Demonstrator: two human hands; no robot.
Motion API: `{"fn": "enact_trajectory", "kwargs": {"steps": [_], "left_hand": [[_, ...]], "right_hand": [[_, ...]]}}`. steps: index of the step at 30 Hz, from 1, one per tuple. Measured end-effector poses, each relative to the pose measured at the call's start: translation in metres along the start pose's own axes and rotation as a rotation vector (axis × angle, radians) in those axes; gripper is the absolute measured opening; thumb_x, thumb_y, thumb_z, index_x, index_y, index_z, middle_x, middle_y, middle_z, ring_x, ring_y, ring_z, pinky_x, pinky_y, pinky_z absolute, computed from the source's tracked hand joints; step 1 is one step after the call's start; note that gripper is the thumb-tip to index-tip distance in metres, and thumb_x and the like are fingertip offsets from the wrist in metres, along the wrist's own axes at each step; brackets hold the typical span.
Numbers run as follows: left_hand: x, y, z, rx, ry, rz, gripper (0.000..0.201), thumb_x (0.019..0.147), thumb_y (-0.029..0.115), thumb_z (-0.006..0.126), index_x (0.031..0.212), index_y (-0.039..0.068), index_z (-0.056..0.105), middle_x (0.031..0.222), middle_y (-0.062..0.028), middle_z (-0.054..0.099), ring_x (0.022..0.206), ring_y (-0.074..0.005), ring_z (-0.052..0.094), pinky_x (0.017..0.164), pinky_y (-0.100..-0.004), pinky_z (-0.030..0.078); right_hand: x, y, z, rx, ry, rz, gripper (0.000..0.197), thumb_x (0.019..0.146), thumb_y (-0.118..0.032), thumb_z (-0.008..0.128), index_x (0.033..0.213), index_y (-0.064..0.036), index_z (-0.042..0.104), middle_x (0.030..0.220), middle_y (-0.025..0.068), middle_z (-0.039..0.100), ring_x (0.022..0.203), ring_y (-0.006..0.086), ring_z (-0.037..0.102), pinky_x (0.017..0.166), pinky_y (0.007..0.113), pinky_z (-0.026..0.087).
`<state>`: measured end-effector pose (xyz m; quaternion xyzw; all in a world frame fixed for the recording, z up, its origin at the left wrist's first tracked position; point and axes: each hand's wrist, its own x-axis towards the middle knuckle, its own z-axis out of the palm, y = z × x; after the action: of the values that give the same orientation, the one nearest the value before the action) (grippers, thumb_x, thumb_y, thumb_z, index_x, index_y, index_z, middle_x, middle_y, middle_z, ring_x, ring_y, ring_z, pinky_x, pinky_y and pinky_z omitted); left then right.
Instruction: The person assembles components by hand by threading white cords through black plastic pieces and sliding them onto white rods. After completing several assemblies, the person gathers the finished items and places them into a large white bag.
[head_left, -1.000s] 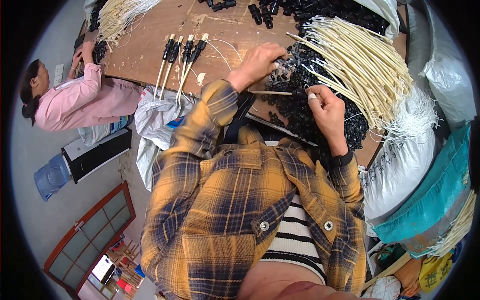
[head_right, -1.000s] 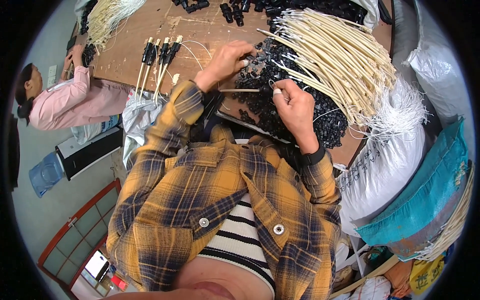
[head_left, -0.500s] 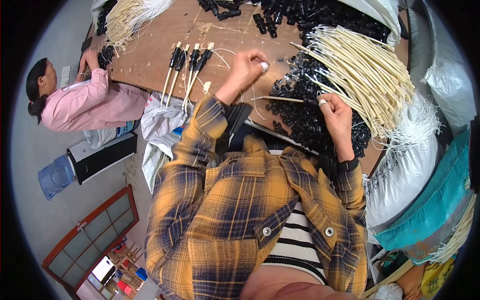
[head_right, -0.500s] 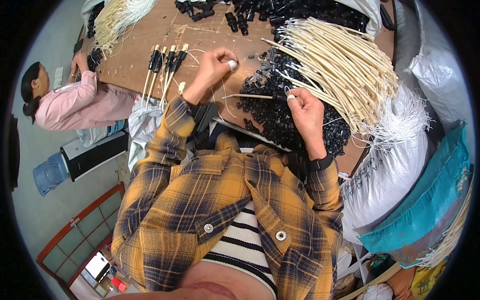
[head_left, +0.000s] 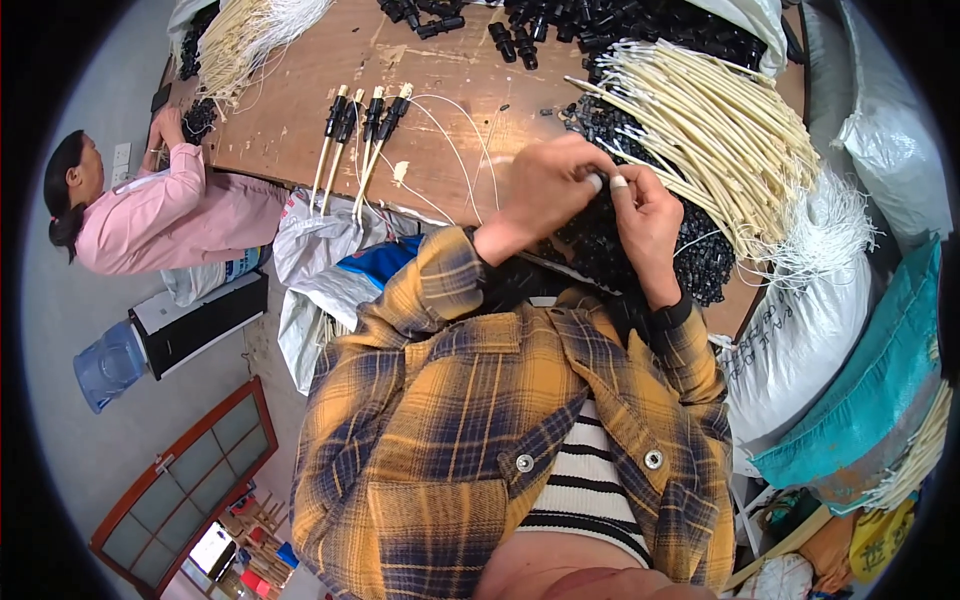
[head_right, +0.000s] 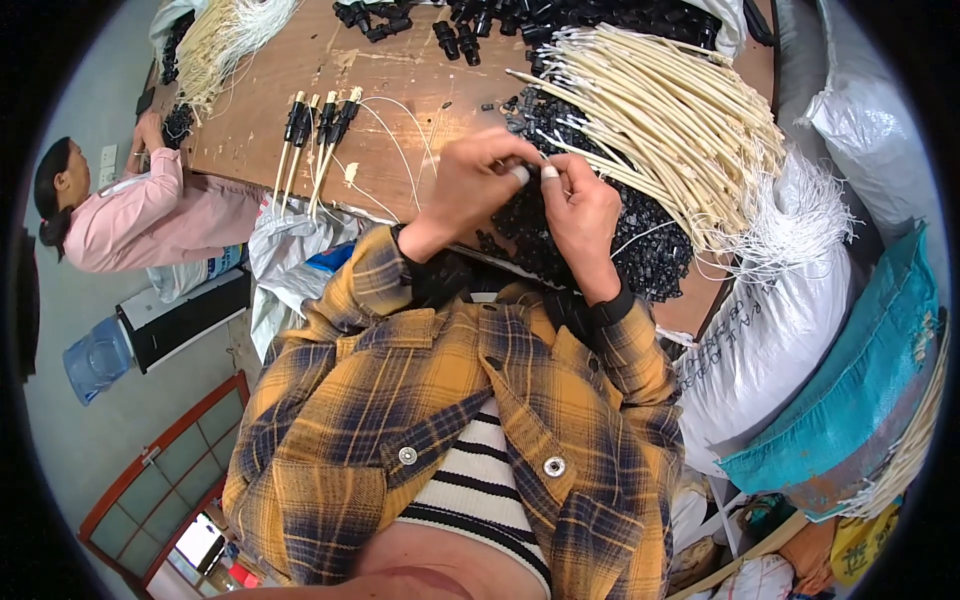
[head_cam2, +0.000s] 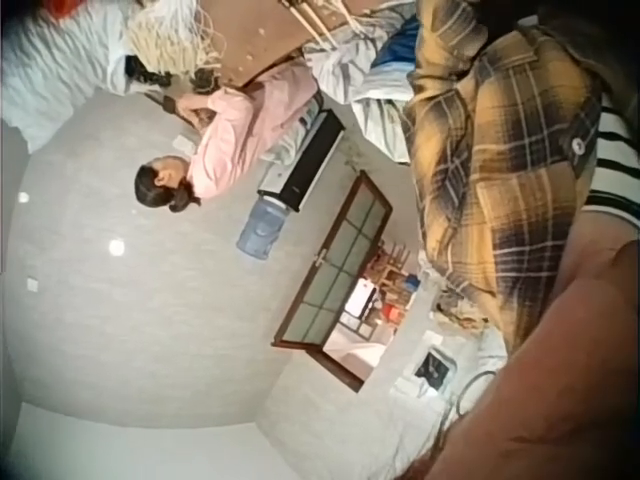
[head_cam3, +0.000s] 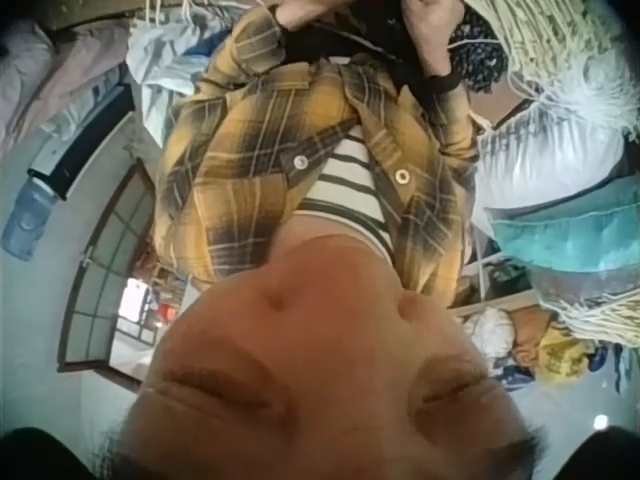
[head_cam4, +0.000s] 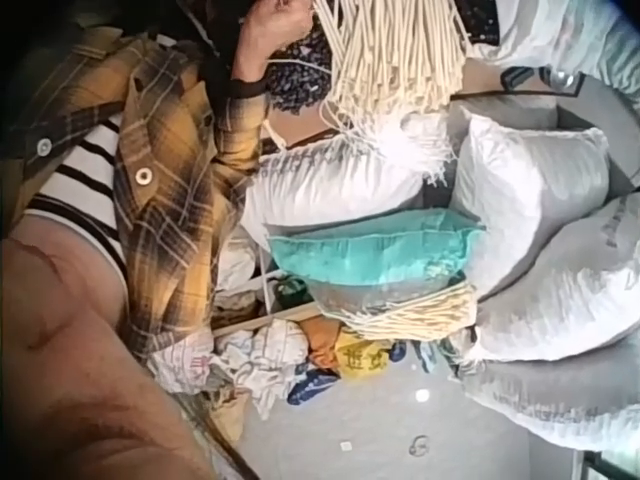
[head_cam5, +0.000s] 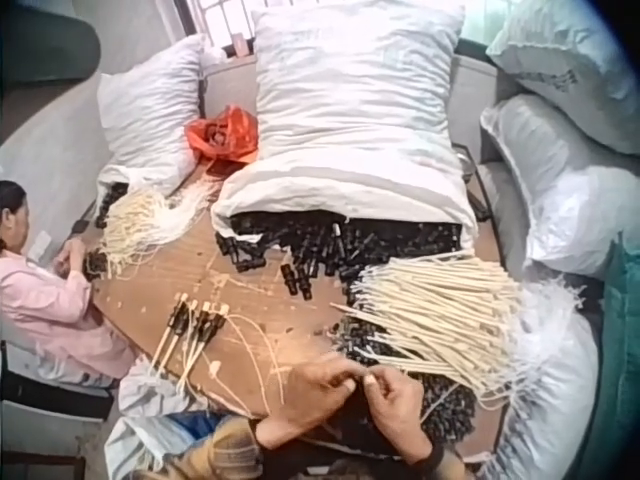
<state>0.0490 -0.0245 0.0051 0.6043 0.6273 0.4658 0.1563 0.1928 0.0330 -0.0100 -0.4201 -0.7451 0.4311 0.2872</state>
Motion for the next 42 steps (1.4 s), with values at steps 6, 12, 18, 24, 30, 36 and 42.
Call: {"fn": "enact_trajectory", "kwargs": {"steps": [6, 12, 18, 24, 30, 36, 42], "left_hand": [[-0.002, -0.009, 0.003, -0.390, -0.040, -0.500, 0.016, 0.075, -0.004, 0.065, 0.089, 0.002, 0.070, 0.076, 0.0041, 0.062, 0.068, -0.0015, 0.053, 0.061, -0.0175, 0.045], [-0.001, -0.016, -0.001, -0.219, -0.018, -0.390, 0.010, 0.072, -0.002, 0.065, 0.081, 0.001, 0.069, 0.076, 0.0019, 0.062, 0.066, -0.0019, 0.052, 0.057, -0.0181, 0.043], [0.002, -0.012, -0.006, -0.048, 0.097, -0.140, 0.014, 0.064, -0.003, 0.063, 0.076, 0.002, 0.068, 0.076, -0.0057, 0.064, 0.069, -0.0138, 0.061, 0.059, -0.0257, 0.047], [0.009, -0.011, -0.011, 0.032, 0.006, -0.049, 0.010, 0.065, -0.003, 0.063, 0.073, 0.001, 0.067, 0.075, -0.0052, 0.064, 0.067, -0.0128, 0.060, 0.058, -0.0250, 0.046], [0.010, -0.017, -0.017, -0.192, -0.131, -0.294, 0.012, 0.070, -0.001, 0.066, 0.081, 0.002, 0.069, 0.075, -0.0013, 0.062, 0.063, -0.0050, 0.054, 0.056, -0.0203, 0.044], [0.001, 0.005, -0.011, -0.173, -0.367, -0.055, 0.046, 0.071, 0.011, 0.071, 0.116, 0.011, 0.063, 0.096, -0.0088, 0.070, 0.087, -0.0237, 0.067, 0.074, -0.0335, 0.051], [0.006, -0.004, -0.020, 0.068, -0.522, -0.299, 0.036, 0.069, 0.011, 0.065, 0.105, 0.009, 0.067, 0.084, -0.0147, 0.067, 0.075, -0.0270, 0.066, 0.066, -0.0350, 0.051]], "right_hand": [[-0.001, -0.004, 0.001, -0.268, 0.125, -0.327, 0.007, 0.085, -0.010, 0.066, 0.092, -0.0082, 0.065, 0.065, 0.0126, 0.061, 0.052, 0.0215, 0.060, 0.049, 0.031, 0.046], [-0.003, -0.005, -0.008, -0.181, -0.004, -0.345, 0.012, 0.084, -0.009, 0.068, 0.095, -0.0059, 0.065, 0.062, 0.0059, 0.060, 0.052, 0.0123, 0.057, 0.049, 0.025, 0.043], [0.000, -0.004, -0.018, 0.589, -0.263, 0.166, 0.016, 0.087, -0.004, 0.066, 0.101, 0.0023, 0.064, 0.071, -0.0105, 0.049, 0.060, -0.0007, 0.039, 0.052, 0.016, 0.030], [0.002, -0.012, -0.021, 0.063, -0.118, -0.193, 0.007, 0.085, -0.003, 0.067, 0.090, -0.0003, 0.069, 0.059, -0.0092, 0.047, 0.053, 0.0001, 0.037, 0.048, 0.018, 0.029], [0.004, -0.014, -0.031, 0.473, -0.268, 0.148, 0.019, 0.084, -0.003, 0.067, 0.102, 0.0008, 0.065, 0.063, -0.0095, 0.047, 0.057, -0.0019, 0.036, 0.050, 0.017, 0.027], [0.007, 0.006, -0.044, 1.312, -0.410, 0.321, 0.021, 0.090, -0.007, 0.058, 0.108, 0.0030, 0.059, 0.066, -0.0073, 0.043, 0.051, 0.0003, 0.029, 0.048, 0.018, 0.026], [0.000, -0.007, -0.051, -0.138, -0.298, -0.420, 0.035, 0.081, -0.002, 0.059, 0.114, -0.0083, 0.067, 0.074, 0.0081, 0.065, 0.052, 0.0144, 0.054, 0.050, 0.026, 0.043]]}}
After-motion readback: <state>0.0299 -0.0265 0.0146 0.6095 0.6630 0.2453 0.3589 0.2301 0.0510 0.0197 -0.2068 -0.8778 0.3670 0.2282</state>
